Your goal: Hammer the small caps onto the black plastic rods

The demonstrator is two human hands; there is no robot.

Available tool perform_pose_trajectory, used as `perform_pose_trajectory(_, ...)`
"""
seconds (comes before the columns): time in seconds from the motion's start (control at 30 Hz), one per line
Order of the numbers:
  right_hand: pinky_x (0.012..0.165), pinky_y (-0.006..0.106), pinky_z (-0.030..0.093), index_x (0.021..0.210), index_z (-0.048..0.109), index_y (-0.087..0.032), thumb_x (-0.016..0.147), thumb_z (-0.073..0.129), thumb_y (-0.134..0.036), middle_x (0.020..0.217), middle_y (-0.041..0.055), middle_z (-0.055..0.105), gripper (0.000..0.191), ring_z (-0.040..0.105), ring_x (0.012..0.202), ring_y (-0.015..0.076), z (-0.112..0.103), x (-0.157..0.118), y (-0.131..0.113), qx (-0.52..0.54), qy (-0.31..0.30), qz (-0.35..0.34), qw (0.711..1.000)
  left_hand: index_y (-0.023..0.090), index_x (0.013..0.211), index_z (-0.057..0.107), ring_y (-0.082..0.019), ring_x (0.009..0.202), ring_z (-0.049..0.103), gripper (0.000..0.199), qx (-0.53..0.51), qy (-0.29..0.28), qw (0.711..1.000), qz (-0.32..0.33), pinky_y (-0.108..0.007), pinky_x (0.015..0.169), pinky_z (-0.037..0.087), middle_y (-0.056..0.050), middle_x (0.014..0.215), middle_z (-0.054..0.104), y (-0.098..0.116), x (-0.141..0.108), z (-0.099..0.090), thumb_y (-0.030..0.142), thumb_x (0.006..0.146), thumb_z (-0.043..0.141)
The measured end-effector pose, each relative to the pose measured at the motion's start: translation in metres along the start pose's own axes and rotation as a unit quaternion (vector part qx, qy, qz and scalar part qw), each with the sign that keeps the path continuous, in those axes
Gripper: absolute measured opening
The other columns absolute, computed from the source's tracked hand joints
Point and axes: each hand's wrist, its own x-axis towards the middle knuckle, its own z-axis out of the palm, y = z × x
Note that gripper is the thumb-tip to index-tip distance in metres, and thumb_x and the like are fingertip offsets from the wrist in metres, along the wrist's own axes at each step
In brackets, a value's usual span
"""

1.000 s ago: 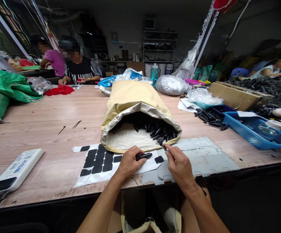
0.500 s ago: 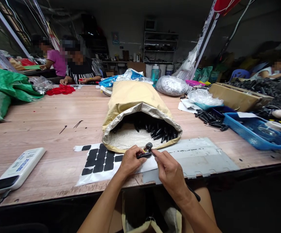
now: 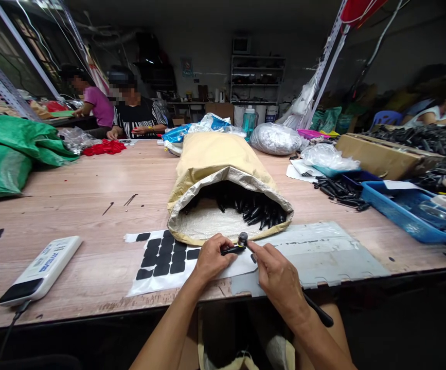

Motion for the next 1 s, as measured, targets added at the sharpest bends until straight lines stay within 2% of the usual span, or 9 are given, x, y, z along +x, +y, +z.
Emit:
perform_pose_trajectory(0.1,0.075,0.026,0.047,0.130,0.063,-0.030,0.097,0.043,-0.015,0.094,0.0026,0.068,0.042,0.065,0.087,0.0166,0.001,0.000,0.008,-0.006,0.014,0.014,1.000,0.020,0.082,0.072,-0.015,0.072,0.056,0.015,0.009,-0.003,1.000,-0.005,-0.026,0.067,0.041,0.000,0.082,0.064,0.000,0.000,0.000,0.018,0.068,0.073)
perform_pose_trajectory(0.23,0.078,0.028,0.047,0.126,0.066,-0.030,0.096,0.048,-0.020,0.099,0.0017,0.069,0.036,0.065,0.091,0.0177,-0.001,0.011,0.032,-0.052,0.045,0.020,0.997,0.020,0.082,0.072,-0.015,0.072,0.056,0.014,0.013,-0.015,1.000,-0.001,-0.026,0.065,0.040,0.000,0.082,0.065,0.000,0.000,0.000,0.019,0.068,0.073)
perform_pose_trajectory(0.37,0.079,0.030,0.045,0.117,0.069,-0.027,0.094,0.050,-0.017,0.094,0.0022,0.068,0.032,0.062,0.092,0.0195,0.006,0.021,0.061,-0.114,0.037,-0.017,0.993,0.020,0.082,0.073,-0.016,0.073,0.056,0.012,0.015,-0.018,1.000,-0.004,-0.027,0.066,0.039,0.000,0.081,0.064,0.002,-0.001,-0.002,0.020,0.069,0.073)
perform_pose_trajectory(0.47,0.078,0.030,0.044,0.115,0.069,-0.027,0.093,0.051,-0.015,0.092,0.0029,0.067,0.032,0.060,0.089,0.0195,0.014,0.020,0.073,-0.135,0.040,-0.041,0.989,0.021,0.081,0.074,-0.017,0.075,0.056,0.010,0.015,-0.021,1.000,-0.004,-0.028,0.067,0.039,0.000,0.081,0.064,0.005,-0.003,-0.005,0.021,0.072,0.072)
perform_pose_trajectory(0.7,0.078,0.030,0.042,0.119,0.068,-0.026,0.094,0.051,-0.017,0.089,0.0037,0.066,0.032,0.057,0.086,0.0197,0.020,0.015,0.075,-0.145,0.048,-0.052,0.987,0.021,0.082,0.071,-0.019,0.083,0.059,0.009,0.010,-0.029,0.999,0.012,-0.030,0.073,0.040,-0.001,0.083,0.064,0.009,-0.005,-0.008,0.027,0.083,0.065)
perform_pose_trajectory(1.0,0.079,0.031,0.041,0.120,0.067,-0.025,0.096,0.052,-0.017,0.089,0.0033,0.065,0.030,0.056,0.086,0.0201,0.018,0.015,0.072,-0.153,0.042,-0.046,0.986,0.020,0.066,0.051,-0.017,0.077,0.052,0.040,0.046,-0.041,0.997,0.045,-0.030,0.073,0.038,-0.001,0.077,0.053,0.007,-0.005,-0.008,0.036,0.101,0.041)
